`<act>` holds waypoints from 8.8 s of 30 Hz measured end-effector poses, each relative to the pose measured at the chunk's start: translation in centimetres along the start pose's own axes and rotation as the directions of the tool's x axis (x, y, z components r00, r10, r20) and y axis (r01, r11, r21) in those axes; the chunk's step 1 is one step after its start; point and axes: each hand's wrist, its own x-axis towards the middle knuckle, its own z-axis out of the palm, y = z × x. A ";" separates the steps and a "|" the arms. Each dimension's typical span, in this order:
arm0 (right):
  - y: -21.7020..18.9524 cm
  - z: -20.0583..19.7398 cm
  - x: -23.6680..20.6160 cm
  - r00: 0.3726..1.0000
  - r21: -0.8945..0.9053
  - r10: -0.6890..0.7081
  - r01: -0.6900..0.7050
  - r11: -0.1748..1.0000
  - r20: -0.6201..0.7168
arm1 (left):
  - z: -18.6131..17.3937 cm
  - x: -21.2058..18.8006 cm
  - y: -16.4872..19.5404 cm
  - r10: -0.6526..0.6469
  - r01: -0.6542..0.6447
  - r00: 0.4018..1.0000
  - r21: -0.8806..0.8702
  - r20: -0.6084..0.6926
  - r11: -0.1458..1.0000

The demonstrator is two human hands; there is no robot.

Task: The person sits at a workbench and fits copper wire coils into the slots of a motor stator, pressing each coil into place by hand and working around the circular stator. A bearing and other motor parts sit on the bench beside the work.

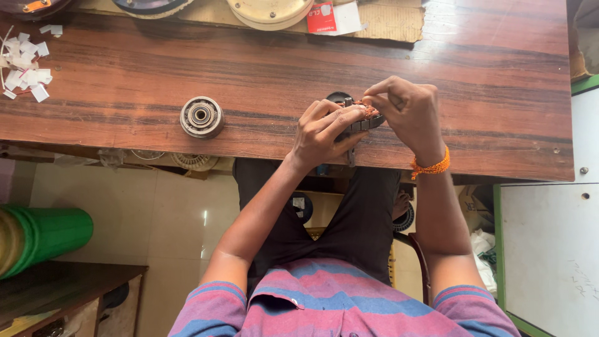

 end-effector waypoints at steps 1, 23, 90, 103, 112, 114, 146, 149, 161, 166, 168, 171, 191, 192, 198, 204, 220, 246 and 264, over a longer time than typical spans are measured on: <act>0.0 0.1 0.0 1.000 0.028 -0.004 0.004 1.000 -0.005 | -0.2 0.2 0.3 -0.028 0.029 1.000 -0.008 0.006 1.000; -2.8 2.0 -5.1 0.979 0.272 0.163 -0.125 0.954 -0.124 | -1.8 4.4 -5.5 -0.116 0.580 0.778 -0.635 0.618 0.511; 2.4 0.9 -0.6 0.987 0.093 -0.152 0.157 0.983 -0.060 | -0.3 3.0 0.6 -0.493 0.580 0.788 -0.177 0.370 0.795; -2.0 2.0 -6.9 0.981 0.297 0.173 -0.140 0.944 -0.087 | -2.7 4.6 -3.7 -0.041 0.327 0.874 -0.524 0.484 0.787; -3.0 6.2 -10.0 0.943 0.446 0.319 -0.247 0.860 -0.094 | -2.4 5.0 -4.7 0.051 0.209 0.868 -0.457 0.493 0.864; -2.6 6.9 -10.5 0.945 0.445 0.310 -0.235 0.864 -0.104 | -2.6 5.0 -4.6 0.086 0.131 0.889 -0.429 0.450 0.894; -0.6 1.9 -5.7 0.979 0.138 -0.002 0.030 0.990 -0.202 | -1.0 1.3 0.4 -0.149 0.161 0.985 -0.151 0.087 0.975; -0.4 2.0 -4.5 0.981 0.113 -0.086 0.107 0.988 -0.175 | -1.3 1.2 0.2 -0.127 0.143 0.986 -0.160 0.108 0.977; 2.3 1.3 -1.8 0.951 0.050 -0.302 0.305 0.951 -0.061 | -3.2 3.3 2.5 -0.387 0.420 0.884 -0.082 0.263 0.904; 3.4 1.6 -1.3 0.958 0.055 -0.256 0.265 0.963 -0.129 | -2.8 5.1 2.1 -0.436 0.503 0.827 -0.122 0.354 0.855; 3.4 1.7 -1.7 0.959 0.031 -0.232 0.240 0.970 -0.166 | -2.5 5.3 1.6 -0.339 0.404 0.889 -0.179 0.308 0.897; 3.3 2.0 -2.0 0.966 0.042 -0.144 0.157 0.987 -0.213 | -2.0 5.4 0.2 -0.585 0.819 0.528 -0.186 0.615 0.543; 0.2 3.3 -6.9 0.954 0.316 0.117 -0.024 0.949 -0.277 | -3.6 5.5 -2.3 -0.175 0.528 0.786 -0.496 0.593 0.689; -0.3 3.7 -8.0 0.948 0.407 0.181 -0.062 0.912 -0.263 | -4.0 5.5 -2.7 -0.118 0.463 0.810 -0.502 0.575 0.731; -2.6 7.2 -11.2 0.941 0.526 0.317 -0.213 0.823 -0.115 | -4.4 6.1 -4.6 0.184 0.278 0.799 -0.622 0.573 0.732; -3.6 8.7 -10.7 0.933 0.543 0.316 -0.177 0.821 -0.173 | -3.5 5.9 -5.4 0.233 0.295 0.813 -0.722 0.534 0.626; -5.7 8.3 -10.2 0.930 0.347 0.272 -0.177 0.921 -0.248 | -2.1 5.0 -7.1 0.184 0.432 0.742 -0.670 0.645 0.604; -2.3 9.9 -10.9 0.816 0.522 0.458 -0.234 0.820 -0.353 | -3.5 1.5 -1.1 -0.108 0.180 0.918 -0.158 0.382 0.971; -1.1 9.8 -9.3 0.812 0.454 0.468 -0.290 0.842 -0.349 | -3.0 1.7 -3.3 0.047 -0.013 0.959 -0.123 0.278 0.992</act>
